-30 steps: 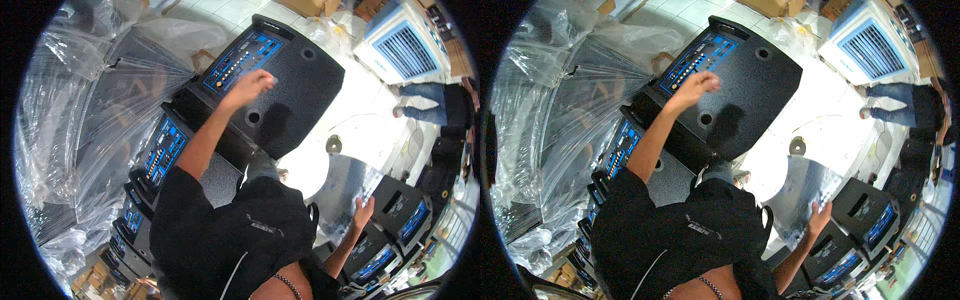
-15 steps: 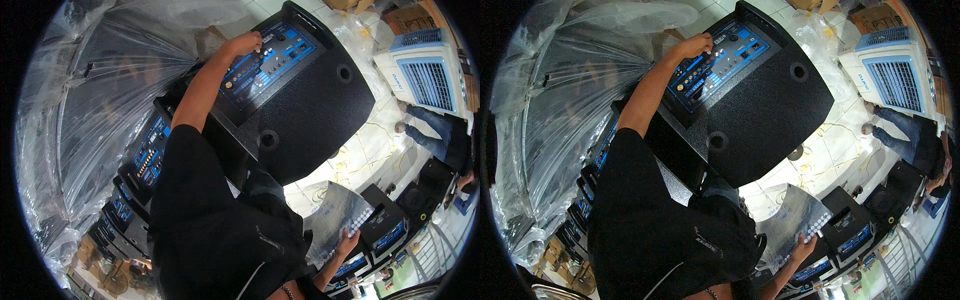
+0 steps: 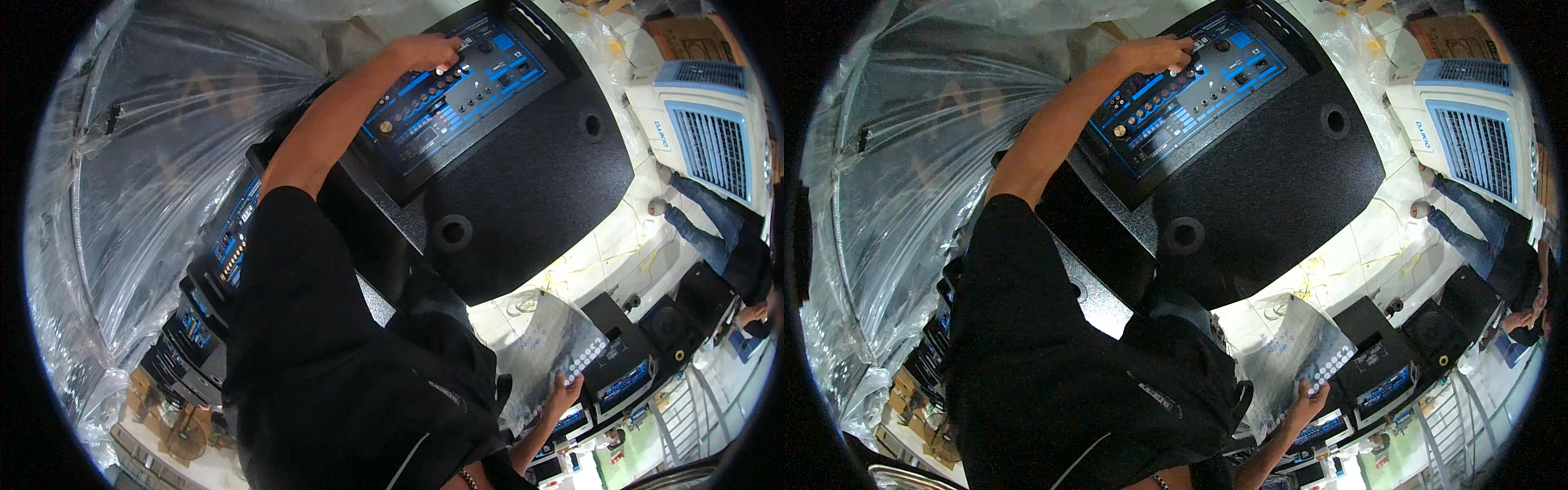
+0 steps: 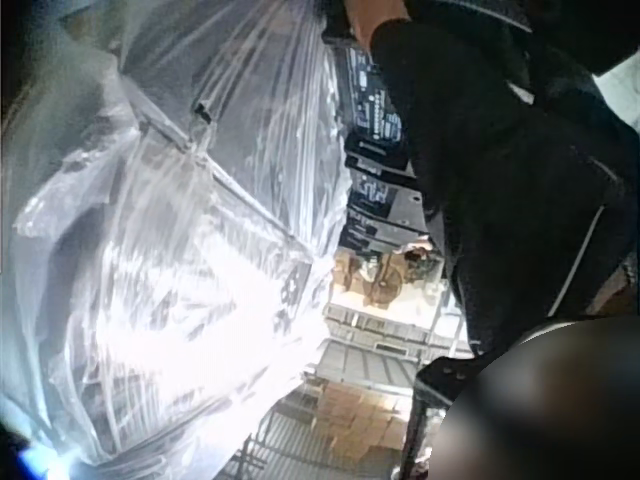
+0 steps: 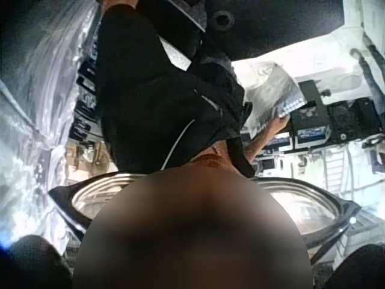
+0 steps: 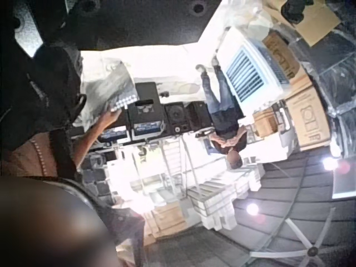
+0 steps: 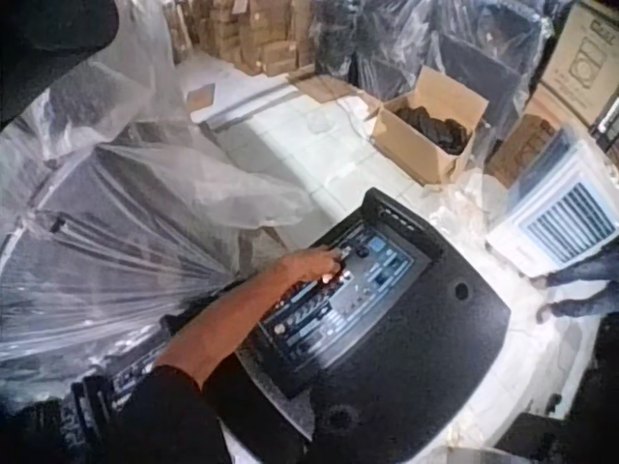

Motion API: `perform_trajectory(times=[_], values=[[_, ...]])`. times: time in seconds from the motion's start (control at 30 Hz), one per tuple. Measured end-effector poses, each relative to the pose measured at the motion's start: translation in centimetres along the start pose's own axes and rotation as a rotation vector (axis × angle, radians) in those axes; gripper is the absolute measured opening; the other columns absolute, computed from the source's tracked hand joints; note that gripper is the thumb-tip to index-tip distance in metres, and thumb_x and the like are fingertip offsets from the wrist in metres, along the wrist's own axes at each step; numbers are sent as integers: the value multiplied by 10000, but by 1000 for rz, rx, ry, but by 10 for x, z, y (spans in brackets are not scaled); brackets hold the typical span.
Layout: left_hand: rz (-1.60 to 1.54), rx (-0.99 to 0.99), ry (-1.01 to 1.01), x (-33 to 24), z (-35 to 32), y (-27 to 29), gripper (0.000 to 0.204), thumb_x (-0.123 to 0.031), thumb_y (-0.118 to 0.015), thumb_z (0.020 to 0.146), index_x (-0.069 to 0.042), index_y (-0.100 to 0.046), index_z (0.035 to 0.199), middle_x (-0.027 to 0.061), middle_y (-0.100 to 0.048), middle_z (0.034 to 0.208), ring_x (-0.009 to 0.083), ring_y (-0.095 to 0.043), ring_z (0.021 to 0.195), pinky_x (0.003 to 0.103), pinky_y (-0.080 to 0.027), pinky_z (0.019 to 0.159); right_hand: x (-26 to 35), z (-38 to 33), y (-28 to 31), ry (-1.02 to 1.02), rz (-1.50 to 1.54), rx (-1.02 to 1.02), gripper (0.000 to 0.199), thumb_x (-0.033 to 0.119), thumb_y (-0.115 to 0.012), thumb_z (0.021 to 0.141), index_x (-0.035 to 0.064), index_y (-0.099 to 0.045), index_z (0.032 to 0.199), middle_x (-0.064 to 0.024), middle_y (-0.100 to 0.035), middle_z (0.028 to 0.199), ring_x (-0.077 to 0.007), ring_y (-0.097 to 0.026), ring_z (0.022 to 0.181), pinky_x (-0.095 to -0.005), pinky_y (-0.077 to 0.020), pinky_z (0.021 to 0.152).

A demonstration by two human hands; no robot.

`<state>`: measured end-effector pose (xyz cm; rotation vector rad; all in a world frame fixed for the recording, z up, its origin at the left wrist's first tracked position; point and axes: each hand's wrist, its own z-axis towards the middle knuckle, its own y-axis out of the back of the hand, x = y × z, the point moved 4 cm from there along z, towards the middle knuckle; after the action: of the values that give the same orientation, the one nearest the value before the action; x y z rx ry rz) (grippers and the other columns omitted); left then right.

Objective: The person repeatedly peels small circular stickers from a sheet and applies them to the control panel of a black electronic device. They move between several similar units, placing stickers on specific spots on the front panel. The person also briefly opens a panel on one unit to reveal internal wiring.

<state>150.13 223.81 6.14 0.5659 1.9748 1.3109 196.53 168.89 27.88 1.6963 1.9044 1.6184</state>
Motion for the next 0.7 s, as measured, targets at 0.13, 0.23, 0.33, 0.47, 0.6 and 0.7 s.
perform_trajectory(times=[0.13,0.23,0.33,0.47,0.6,0.7], values=[[46,0,-3,2,4,-5,126,-31,-632,798,-67,-618,917,64,-495,1156,292,-548,1019,405,-525,844,4,1,-6,19,16,13,354,17,-663,845,-26,-535,1172,-77,-596,1109,-172,-536,978,-300,-409,911],[60,-45,-21,3,3,-7,123,-41,-639,793,-71,-621,910,62,-497,1160,295,-551,1031,406,-533,834,9,1,-9,35,-5,42,362,21,-665,849,-32,-528,1179,-80,-591,1103,-166,-531,979,-298,-416,904],[94,-65,13,0,0,-7,108,-64,-640,810,-85,-627,915,57,-497,1194,295,-550,1070,405,-543,847,8,3,-11,42,21,64,355,19,-661,851,-33,-527,1176,-76,-587,1088,-158,-528,968,-290,-430,873],[116,-68,53,-3,-1,-8,81,-97,-632,839,-107,-632,920,48,-491,1239,286,-544,1115,405,-550,880,21,-1,-19,30,11,-17,268,3,-646,853,-8,-534,1097,-76,-597,1022,-177,-541,917,-291,-429,846],[105,-73,86,-9,-4,-2,62,-104,-628,849,-114,-633,910,48,-490,1240,278,-544,1120,413,-551,884,24,-1,-22,19,17,41,264,2,-648,852,-8,-532,1089,-76,-598,1022,-182,-544,915,-295,-431,846],[125,-66,60,-10,-5,0,71,-91,-632,842,-107,-632,911,53,-485,1245,287,-544,1115,418,-547,888,23,-1,-23,20,18,38,261,-1,-650,848,-7,-537,1083,-75,-600,1021,-183,-548,921,-302,-433,850]])
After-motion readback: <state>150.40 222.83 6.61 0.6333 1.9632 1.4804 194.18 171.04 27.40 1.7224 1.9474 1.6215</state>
